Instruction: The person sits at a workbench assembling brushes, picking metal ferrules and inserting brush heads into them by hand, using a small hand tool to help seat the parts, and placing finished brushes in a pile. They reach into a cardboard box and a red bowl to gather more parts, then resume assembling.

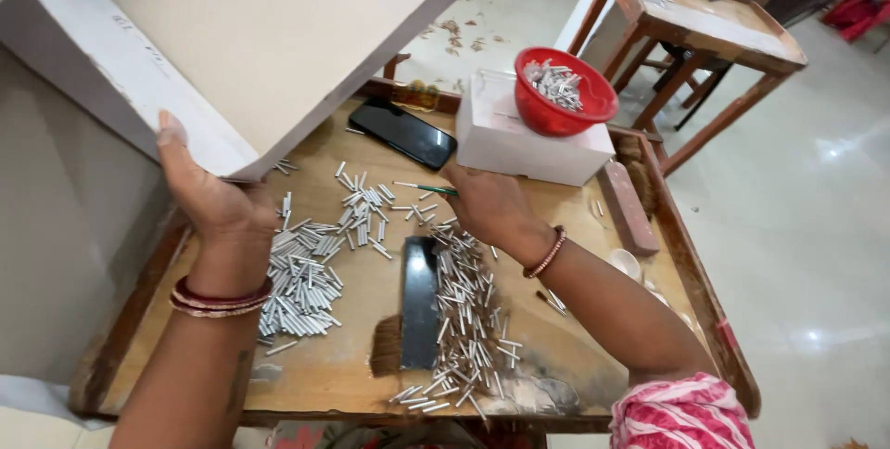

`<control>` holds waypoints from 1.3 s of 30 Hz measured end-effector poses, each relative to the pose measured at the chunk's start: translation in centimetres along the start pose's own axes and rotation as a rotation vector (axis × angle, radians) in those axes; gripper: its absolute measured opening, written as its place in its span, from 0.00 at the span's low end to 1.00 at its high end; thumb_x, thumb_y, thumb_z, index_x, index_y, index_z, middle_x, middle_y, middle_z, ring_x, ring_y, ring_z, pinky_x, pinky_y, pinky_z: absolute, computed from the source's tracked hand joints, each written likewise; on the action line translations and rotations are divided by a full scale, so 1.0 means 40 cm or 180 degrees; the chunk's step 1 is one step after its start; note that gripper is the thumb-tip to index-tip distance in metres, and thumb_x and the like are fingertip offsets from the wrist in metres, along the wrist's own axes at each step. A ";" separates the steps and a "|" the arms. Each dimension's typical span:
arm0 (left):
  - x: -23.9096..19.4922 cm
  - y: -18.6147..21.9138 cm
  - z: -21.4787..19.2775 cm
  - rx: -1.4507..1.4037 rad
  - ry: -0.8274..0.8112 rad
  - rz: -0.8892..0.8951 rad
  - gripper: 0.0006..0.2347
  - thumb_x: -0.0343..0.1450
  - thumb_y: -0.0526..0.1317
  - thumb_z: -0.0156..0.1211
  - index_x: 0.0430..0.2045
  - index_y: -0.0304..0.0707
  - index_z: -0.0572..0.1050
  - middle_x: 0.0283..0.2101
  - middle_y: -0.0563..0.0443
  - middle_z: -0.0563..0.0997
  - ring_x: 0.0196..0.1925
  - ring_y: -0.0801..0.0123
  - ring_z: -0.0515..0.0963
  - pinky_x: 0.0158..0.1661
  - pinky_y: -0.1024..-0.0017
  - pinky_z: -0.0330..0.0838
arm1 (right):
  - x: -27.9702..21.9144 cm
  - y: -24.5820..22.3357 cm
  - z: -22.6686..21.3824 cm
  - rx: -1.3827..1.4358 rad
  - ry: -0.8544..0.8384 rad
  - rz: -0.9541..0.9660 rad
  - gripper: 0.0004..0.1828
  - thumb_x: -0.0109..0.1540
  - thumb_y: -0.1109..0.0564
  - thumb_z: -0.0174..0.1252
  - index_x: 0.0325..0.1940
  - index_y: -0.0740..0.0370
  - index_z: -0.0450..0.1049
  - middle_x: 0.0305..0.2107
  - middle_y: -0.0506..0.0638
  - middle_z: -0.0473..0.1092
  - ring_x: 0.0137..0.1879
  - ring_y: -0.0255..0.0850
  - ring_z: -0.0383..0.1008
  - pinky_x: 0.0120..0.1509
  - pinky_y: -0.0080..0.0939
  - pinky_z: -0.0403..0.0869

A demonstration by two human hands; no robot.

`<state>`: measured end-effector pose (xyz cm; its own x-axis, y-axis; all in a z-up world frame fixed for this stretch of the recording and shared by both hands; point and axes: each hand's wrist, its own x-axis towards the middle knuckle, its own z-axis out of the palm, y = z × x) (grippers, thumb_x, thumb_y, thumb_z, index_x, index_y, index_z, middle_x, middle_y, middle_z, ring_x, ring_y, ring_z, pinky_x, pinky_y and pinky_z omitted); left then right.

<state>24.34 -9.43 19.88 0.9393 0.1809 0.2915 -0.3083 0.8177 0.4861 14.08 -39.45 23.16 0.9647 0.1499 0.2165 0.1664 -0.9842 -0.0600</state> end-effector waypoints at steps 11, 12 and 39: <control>-0.031 0.024 0.030 -0.0431 0.0341 -0.0034 0.26 0.77 0.53 0.48 0.66 0.35 0.63 0.62 0.48 0.74 0.64 0.60 0.75 0.61 0.61 0.72 | 0.504 -0.150 0.272 0.0724 0.0295 -0.0534 0.21 0.59 0.49 0.62 0.55 0.53 0.77 0.48 0.57 0.76 0.53 0.55 0.76 0.51 0.51 0.75; -0.032 0.017 0.029 -0.0432 0.0345 0.0003 0.27 0.77 0.53 0.48 0.67 0.34 0.62 0.63 0.48 0.73 0.65 0.61 0.74 0.63 0.61 0.69 | 0.537 -0.142 0.304 0.0732 0.0452 -0.0628 0.20 0.60 0.50 0.61 0.56 0.56 0.77 0.50 0.60 0.75 0.54 0.57 0.75 0.52 0.51 0.74; -0.061 -0.017 -0.014 0.0442 -0.0351 0.0197 0.34 0.79 0.60 0.50 0.75 0.34 0.56 0.77 0.43 0.66 0.82 0.54 0.66 0.78 0.58 0.61 | -0.399 0.374 -0.076 0.1490 0.0177 0.1229 0.12 0.59 0.62 0.68 0.47 0.59 0.80 0.29 0.51 0.76 0.32 0.34 0.69 0.38 0.40 0.70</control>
<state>22.35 -10.12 18.36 0.8981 0.1612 0.4093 -0.3899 0.7223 0.5712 0.55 -56.84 21.75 0.9632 -0.2272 0.1435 -0.1092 -0.8188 -0.5636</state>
